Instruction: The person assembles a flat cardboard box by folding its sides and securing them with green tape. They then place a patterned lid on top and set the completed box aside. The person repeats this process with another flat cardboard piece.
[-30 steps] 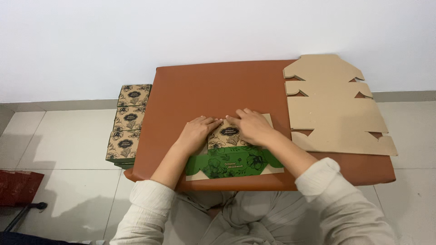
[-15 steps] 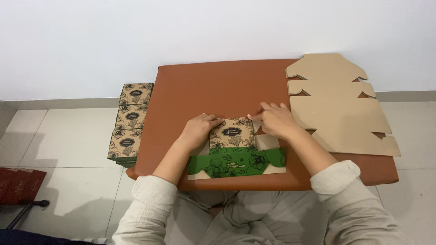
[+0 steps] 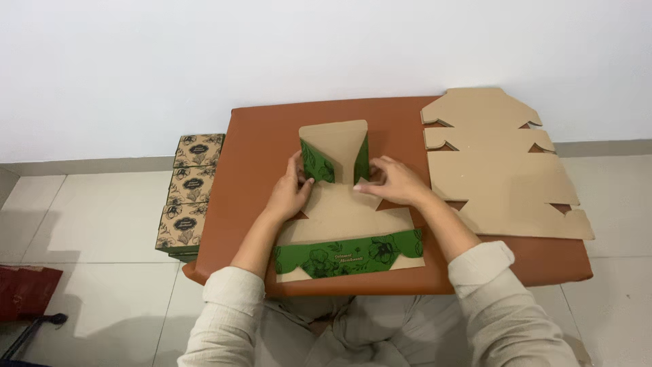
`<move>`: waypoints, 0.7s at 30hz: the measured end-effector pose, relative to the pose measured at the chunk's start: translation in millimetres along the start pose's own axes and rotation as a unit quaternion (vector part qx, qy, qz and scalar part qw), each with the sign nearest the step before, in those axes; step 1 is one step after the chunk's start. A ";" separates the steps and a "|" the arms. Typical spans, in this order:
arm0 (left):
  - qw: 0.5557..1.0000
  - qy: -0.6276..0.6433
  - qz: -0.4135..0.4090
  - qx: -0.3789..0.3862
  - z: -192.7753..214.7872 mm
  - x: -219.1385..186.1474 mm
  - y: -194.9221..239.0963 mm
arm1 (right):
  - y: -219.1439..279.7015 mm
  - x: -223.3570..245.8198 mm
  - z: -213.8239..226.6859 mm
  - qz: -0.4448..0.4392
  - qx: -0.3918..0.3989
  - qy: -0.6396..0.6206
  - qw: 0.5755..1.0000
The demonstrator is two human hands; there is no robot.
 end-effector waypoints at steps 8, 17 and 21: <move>0.998 -0.028 0.060 -0.011 -1.3 -16.0 8.3 | -6.1 -11.6 -12.9 -0.105 -0.048 0.074 0.991; 0.977 0.104 0.052 -0.178 46.2 31.7 1.0 | -10.7 -50.2 -8.2 -0.082 -0.137 -0.109 0.981; 0.972 0.160 0.041 -0.167 38.2 96.9 -27.9 | -7.8 -43.1 4.9 -0.062 -0.163 -0.105 0.979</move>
Point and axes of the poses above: each hand's wrist, its own y-axis away from the middle knuckle, its own z-axis out of the back of the hand, x = y × z, the point moved 10 cm from there along -y, towards the middle knuckle, and after that the axes turned 5 degrees about z, right-handed, at the moved point
